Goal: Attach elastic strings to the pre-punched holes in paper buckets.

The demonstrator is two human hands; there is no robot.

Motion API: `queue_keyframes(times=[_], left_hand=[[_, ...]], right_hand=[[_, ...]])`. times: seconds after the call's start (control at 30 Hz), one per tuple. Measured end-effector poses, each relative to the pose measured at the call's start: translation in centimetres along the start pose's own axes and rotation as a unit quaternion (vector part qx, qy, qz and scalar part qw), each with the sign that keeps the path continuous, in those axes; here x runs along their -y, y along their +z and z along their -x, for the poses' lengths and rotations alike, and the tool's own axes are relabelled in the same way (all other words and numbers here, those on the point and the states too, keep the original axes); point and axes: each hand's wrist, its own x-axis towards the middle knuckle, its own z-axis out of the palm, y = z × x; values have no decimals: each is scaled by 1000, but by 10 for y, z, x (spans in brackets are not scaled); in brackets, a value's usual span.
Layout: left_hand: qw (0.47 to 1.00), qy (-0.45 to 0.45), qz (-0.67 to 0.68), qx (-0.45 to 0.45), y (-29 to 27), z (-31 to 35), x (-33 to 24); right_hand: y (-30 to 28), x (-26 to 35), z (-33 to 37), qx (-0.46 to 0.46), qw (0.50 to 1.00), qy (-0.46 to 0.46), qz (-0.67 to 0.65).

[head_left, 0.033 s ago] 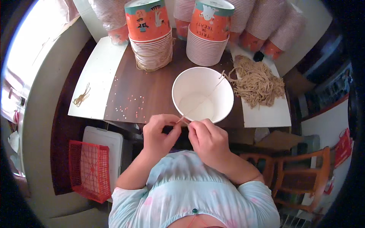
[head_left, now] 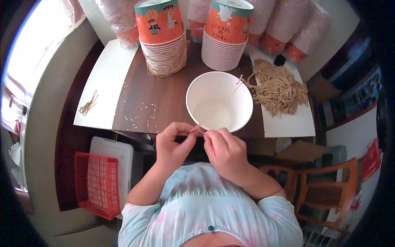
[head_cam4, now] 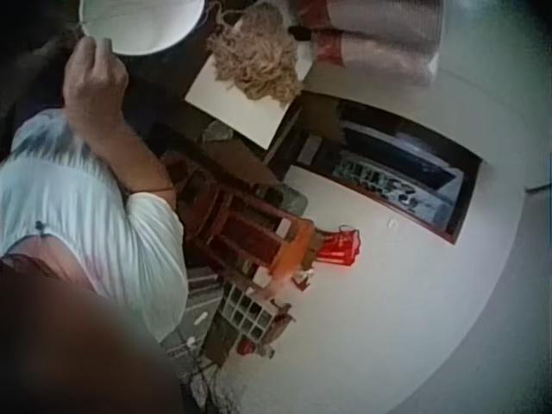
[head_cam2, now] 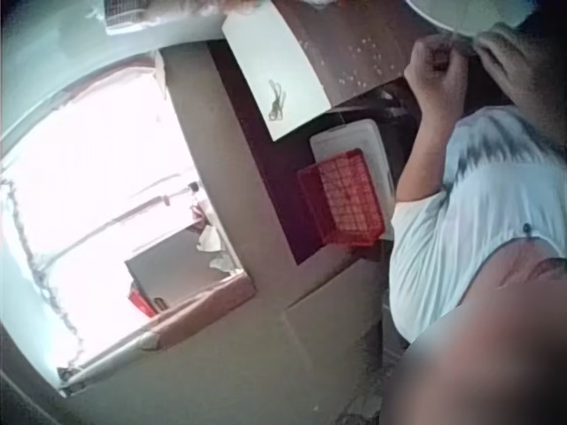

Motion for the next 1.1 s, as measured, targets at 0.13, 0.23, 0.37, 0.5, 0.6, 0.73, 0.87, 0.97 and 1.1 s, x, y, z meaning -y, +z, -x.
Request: queue_keyframes(times=[0.13, 0.23, 0.37, 0.5, 0.6, 0.73, 0.87, 0.97, 1.1], left_hand=[[964, -131, 232, 19, 1, 0, 18], [951, -147, 272, 21, 7, 0, 19], [952, -144, 271, -4, 7, -1, 20], [945, -133, 299, -13, 2, -2, 21], [945, -129, 299, -34, 2, 0, 23], [951, -123, 283, -37, 1, 1, 27], [970, -93, 218, -50, 0, 3, 28], [990, -53, 117, -63, 1, 6, 25], [997, 20, 2, -70, 2, 9, 27]], right_hand=[[15, -8, 3, -29, 999, -2, 28], [31, -15, 4, -36, 999, 15, 25], [47, -23, 5, -20, 940, 161, -300], [46, -19, 0, 55, 696, 330, -636], [49, -19, -1, 76, 592, 426, -680], [59, -21, 1, 63, 529, 447, -718], [59, -25, -1, 103, 472, 456, -748], [62, -26, 2, 108, 458, 464, -751], [60, -22, -1, 90, 460, 489, -735]])
